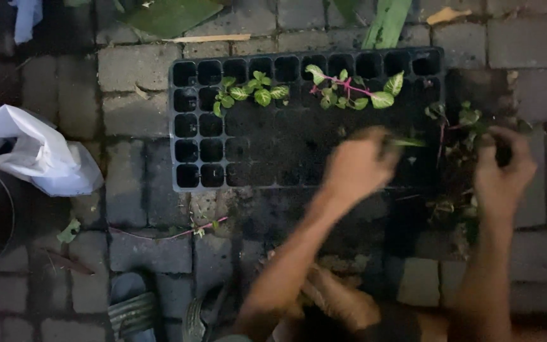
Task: The person is planting small plant cuttings into a multi-cell seedling tray filled with soil while sitting on the ground.
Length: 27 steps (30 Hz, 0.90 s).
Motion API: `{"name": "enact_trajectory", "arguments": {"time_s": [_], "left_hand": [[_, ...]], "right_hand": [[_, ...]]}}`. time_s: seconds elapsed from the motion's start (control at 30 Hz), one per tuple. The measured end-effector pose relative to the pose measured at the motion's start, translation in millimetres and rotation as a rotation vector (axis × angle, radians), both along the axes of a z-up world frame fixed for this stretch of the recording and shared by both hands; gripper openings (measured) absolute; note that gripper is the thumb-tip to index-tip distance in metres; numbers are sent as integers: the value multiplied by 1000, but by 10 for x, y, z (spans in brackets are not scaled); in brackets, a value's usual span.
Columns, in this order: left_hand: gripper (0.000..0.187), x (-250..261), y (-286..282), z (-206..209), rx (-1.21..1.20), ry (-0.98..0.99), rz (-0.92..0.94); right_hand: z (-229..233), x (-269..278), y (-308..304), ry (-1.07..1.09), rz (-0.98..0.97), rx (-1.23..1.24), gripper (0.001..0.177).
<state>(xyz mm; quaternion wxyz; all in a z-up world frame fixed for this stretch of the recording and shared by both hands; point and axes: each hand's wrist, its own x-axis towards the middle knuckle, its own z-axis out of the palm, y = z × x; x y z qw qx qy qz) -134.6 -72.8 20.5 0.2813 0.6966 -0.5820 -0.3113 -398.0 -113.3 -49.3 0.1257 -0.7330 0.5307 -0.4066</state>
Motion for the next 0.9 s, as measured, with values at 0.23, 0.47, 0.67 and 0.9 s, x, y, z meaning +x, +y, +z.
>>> {"name": "enact_trajectory", "arguments": {"time_s": [0.23, 0.47, 0.67, 0.9], "left_hand": [[48, -1495, -414, -332, -77, 522, -111], [66, -1121, -233, -385, -159, 407, -268], [48, 464, -42, 282, -148, 237, 73], [46, 2180, -22, -200, -210, -337, 501]], "right_hand": [[-168, -170, -17, -522, -99, 412, 52], [9, -127, -136, 0, 33, 126, 21], [172, 413, -680, 201, 155, -121, 28], [-301, 612, -1102, 79, 217, -16, 21]]}}
